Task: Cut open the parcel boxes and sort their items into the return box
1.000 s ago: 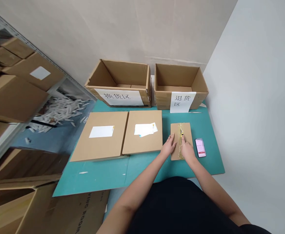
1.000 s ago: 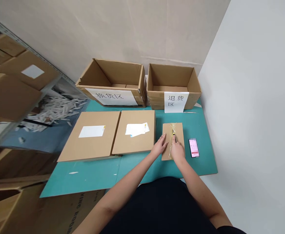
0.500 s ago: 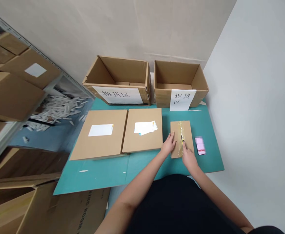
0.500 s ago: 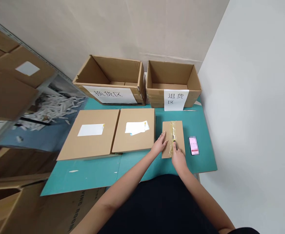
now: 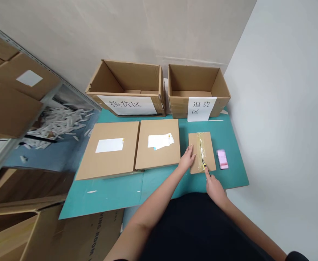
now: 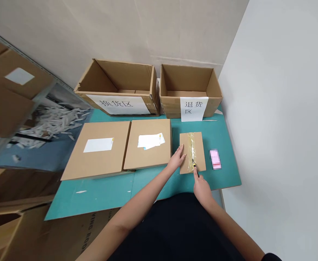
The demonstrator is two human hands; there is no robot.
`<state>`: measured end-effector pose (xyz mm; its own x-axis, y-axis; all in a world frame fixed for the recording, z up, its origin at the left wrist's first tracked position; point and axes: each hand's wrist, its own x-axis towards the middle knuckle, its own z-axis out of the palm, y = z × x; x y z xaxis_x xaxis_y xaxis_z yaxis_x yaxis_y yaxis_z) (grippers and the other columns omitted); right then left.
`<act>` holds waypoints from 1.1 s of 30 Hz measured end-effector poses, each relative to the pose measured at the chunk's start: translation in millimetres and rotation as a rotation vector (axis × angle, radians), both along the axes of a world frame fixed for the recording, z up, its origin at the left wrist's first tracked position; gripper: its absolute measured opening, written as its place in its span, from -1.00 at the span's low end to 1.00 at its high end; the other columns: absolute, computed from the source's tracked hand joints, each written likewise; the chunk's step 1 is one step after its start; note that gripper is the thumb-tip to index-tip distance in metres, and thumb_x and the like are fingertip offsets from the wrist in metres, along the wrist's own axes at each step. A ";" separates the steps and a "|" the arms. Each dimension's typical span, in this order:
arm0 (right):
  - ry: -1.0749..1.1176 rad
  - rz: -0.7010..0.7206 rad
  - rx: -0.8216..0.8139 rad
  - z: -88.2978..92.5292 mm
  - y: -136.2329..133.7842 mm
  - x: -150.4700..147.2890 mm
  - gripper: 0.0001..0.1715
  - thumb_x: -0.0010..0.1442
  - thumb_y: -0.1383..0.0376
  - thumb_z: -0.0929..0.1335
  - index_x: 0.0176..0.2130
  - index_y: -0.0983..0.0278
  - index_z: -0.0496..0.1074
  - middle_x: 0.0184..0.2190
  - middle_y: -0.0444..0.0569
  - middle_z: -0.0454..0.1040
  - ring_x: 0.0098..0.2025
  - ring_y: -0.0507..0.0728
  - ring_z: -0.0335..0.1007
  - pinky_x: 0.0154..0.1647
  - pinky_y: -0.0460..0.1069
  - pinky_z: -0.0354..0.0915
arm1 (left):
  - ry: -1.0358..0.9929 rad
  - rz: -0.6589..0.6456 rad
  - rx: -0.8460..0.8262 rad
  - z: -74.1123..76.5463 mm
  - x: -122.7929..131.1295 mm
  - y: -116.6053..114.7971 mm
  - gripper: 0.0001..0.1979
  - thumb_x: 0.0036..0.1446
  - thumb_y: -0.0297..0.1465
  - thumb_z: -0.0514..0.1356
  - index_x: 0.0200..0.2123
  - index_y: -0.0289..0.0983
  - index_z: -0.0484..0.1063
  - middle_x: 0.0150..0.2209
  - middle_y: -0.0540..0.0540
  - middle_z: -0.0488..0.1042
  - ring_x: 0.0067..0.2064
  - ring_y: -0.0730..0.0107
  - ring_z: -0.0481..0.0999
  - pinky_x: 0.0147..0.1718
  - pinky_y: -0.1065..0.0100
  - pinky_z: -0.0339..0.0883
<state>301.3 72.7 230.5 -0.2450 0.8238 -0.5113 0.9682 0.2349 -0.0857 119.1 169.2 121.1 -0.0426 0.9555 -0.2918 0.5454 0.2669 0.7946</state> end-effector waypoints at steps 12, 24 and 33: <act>-0.020 0.019 -0.095 -1.3 -29.0 25.7 -0.16 0.32 0.49 0.12 0.49 0.21 -0.18 -0.11 0.16 0.48 -0.23 0.20 0.51 -0.24 -0.02 0.29 | -0.011 -0.017 0.005 1.4 -0.5 0.1 -0.30 0.34 -0.24 0.08 0.46 -0.17 -0.08 0.47 -0.17 -0.01 0.47 0.19 -0.03 0.34 0.16 0.07; 0.026 0.026 -0.078 4.9 -47.7 47.6 -0.19 0.32 0.47 0.13 0.48 0.18 -0.09 -0.17 0.12 0.50 -0.28 0.20 0.48 -0.28 -0.02 0.31 | -0.004 -0.023 0.007 1.1 -1.0 0.2 -0.30 0.34 -0.23 0.05 0.46 -0.15 -0.11 0.47 -0.14 -0.02 0.47 0.18 -0.01 0.33 0.14 0.10; 0.313 -0.133 -0.044 10.1 -51.7 59.1 -0.22 0.33 0.40 0.13 0.47 0.13 -0.06 -0.12 0.07 0.56 -0.10 0.22 0.51 -0.10 0.03 0.37 | -0.016 -0.021 -0.002 3.5 -2.8 1.0 -0.30 0.33 -0.23 0.08 0.45 -0.17 -0.08 0.46 -0.14 0.03 0.48 0.22 -0.05 0.35 0.19 0.06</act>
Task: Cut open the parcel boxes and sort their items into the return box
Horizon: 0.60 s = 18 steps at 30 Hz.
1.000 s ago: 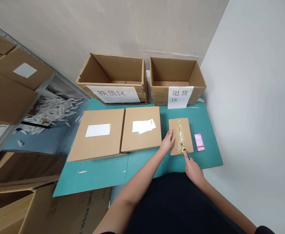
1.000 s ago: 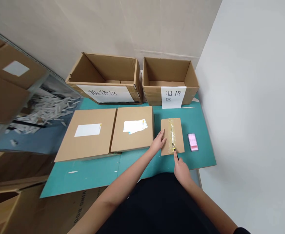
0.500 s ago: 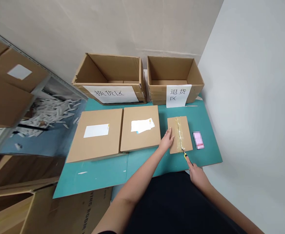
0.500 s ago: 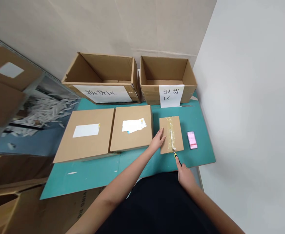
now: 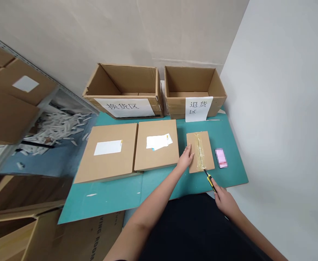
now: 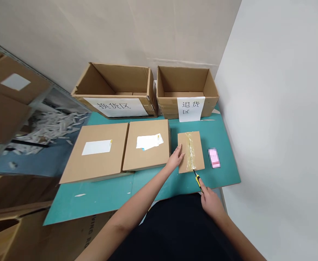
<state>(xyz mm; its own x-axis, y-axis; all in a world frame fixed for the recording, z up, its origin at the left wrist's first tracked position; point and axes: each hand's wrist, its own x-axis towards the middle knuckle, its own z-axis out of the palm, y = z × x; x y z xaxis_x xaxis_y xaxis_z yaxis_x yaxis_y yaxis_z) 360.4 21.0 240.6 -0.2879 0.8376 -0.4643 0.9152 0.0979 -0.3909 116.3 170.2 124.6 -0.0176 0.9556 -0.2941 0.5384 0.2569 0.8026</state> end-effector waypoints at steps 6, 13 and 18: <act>0.156 -0.238 0.048 8.9 25.7 0.2 -0.29 0.34 0.28 0.15 0.43 0.06 0.05 0.14 0.03 0.49 0.09 0.23 0.48 0.00 0.03 0.37 | 0.034 0.056 -0.034 8.6 7.7 -6.0 -0.17 0.24 -0.17 0.17 0.46 -0.17 -0.13 0.48 -0.20 -0.05 0.46 0.07 0.02 0.31 0.14 0.14; 0.273 -0.438 -0.017 -3.2 90.2 11.6 -0.22 0.31 0.19 0.20 0.44 0.16 0.00 -0.19 -0.01 0.60 -0.45 0.15 0.52 -0.32 0.03 0.43 | 0.081 0.144 -0.059 14.7 35.9 -24.0 0.07 0.08 -0.12 0.31 0.46 -0.21 -0.26 0.49 -0.34 -0.26 0.46 -0.11 -0.03 0.31 0.08 0.09; 0.486 -0.488 -0.024 -29.7 142.0 5.7 -0.30 0.24 0.20 0.24 0.33 0.29 0.20 -0.12 0.05 0.58 -0.38 0.14 0.54 -0.29 0.05 0.47 | 0.073 0.163 -0.087 26.0 39.0 -25.2 0.06 0.08 -0.18 0.31 0.46 -0.23 -0.27 0.49 -0.38 -0.30 0.46 -0.12 0.00 0.30 0.08 0.12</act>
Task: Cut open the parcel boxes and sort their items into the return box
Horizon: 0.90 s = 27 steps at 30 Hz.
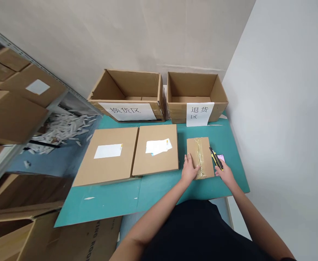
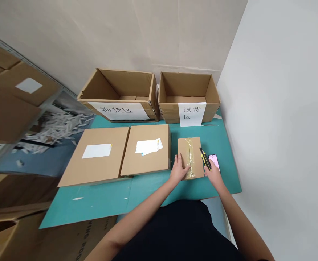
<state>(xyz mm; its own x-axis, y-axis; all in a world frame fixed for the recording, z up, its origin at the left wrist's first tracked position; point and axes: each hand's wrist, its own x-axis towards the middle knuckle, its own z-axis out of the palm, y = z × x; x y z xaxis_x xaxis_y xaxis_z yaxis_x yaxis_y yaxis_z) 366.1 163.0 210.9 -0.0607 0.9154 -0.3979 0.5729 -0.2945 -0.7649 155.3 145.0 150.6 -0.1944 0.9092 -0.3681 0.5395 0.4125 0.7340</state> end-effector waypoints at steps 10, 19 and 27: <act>0.006 0.126 0.201 -14.5 155.3 -54.0 -0.50 0.18 0.19 0.29 0.07 0.35 0.43 -0.08 0.10 0.58 -0.13 0.21 0.50 -0.13 0.04 0.39 | 0.163 -0.248 -0.011 0.5 4.3 -49.1 -0.01 -0.02 -0.15 0.42 0.41 -0.08 0.04 0.51 -0.22 -0.38 0.48 -0.24 -0.27 0.34 -0.13 0.01; 0.067 0.182 0.181 -38.5 199.8 -59.9 -0.64 0.13 0.22 0.34 -0.07 0.27 0.45 -0.21 -0.02 0.60 -0.18 0.17 0.49 -0.15 0.02 0.37 | 0.286 -0.435 0.139 -4.6 -19.0 -42.0 -0.11 0.00 -0.34 0.44 0.36 -0.13 0.14 0.50 -0.26 -0.25 0.48 -0.21 -0.21 0.35 -0.15 0.03; 0.035 0.040 0.210 -50.6 153.7 1.6 -0.54 0.12 0.13 0.30 -0.02 0.27 0.41 -0.18 0.02 0.59 -0.12 0.23 0.49 -0.07 0.10 0.37 | 0.427 -0.523 0.059 3.2 -55.6 -36.5 -0.21 0.08 -0.47 0.32 0.36 -0.11 0.15 0.48 -0.22 -0.08 0.45 -0.09 0.03 0.31 -0.03 0.17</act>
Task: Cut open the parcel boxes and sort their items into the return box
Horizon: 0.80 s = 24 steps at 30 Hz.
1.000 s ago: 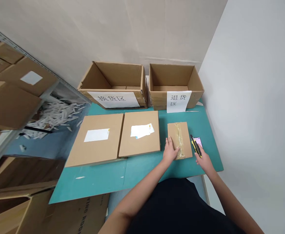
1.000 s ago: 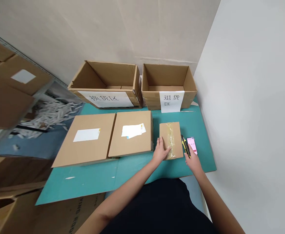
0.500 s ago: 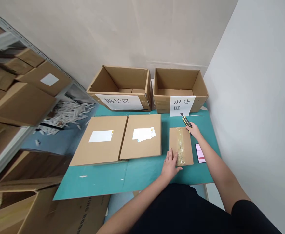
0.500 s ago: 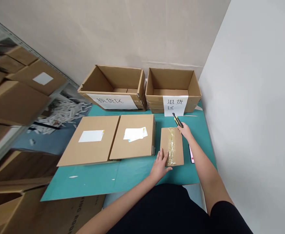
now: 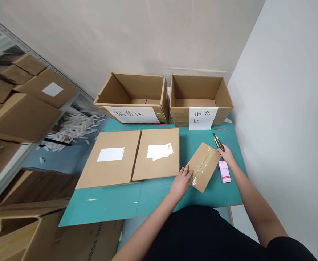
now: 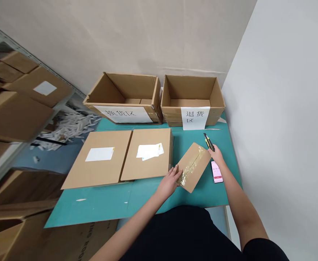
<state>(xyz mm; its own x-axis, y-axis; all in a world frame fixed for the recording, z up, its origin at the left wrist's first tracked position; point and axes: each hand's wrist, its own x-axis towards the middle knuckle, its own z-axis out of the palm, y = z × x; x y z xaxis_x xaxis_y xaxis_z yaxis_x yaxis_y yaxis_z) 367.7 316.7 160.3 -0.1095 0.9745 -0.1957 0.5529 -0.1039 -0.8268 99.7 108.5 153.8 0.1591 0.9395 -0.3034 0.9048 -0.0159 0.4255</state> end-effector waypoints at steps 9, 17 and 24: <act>0.127 -0.107 -0.154 -3.9 -74.1 34.0 -0.49 0.07 -0.01 0.36 -0.08 0.24 0.40 -0.30 -0.03 0.58 -0.23 0.20 0.54 -0.15 0.08 0.41 | 0.115 -0.030 -0.097 12.4 9.3 11.6 -0.27 0.17 -0.26 0.23 0.38 -0.20 0.13 0.44 -0.32 0.03 0.41 -0.15 0.13 0.29 -0.09 0.14; 0.363 -0.043 -0.367 7.6 -82.5 53.9 -0.43 0.03 -0.06 0.45 -0.10 0.24 0.39 -0.40 -0.13 0.52 -0.46 0.07 0.46 -0.42 -0.03 0.41 | 0.214 0.076 0.111 9.9 29.4 -10.5 -0.26 0.26 -0.12 0.12 0.42 -0.25 0.06 0.45 -0.31 0.02 0.46 -0.12 -0.02 0.36 -0.13 -0.09; 0.166 0.288 -0.508 19.0 -48.9 84.3 -0.32 0.12 -0.04 0.44 0.11 0.26 0.41 -0.50 -0.19 0.48 -0.64 -0.02 0.31 -0.72 -0.14 0.20 | 0.237 0.103 0.082 10.9 32.7 -23.1 -0.12 0.18 0.06 0.16 0.43 -0.25 0.04 0.46 -0.30 -0.03 0.46 -0.16 -0.06 0.37 -0.17 -0.17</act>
<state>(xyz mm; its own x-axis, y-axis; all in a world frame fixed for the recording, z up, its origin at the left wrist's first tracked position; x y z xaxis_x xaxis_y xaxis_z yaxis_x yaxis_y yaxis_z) 452.0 267.8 179.3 -0.4240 0.6899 -0.5867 0.4855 -0.3737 -0.7904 132.4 85.4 164.8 -0.0050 0.9699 -0.2433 0.9776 0.0559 0.2029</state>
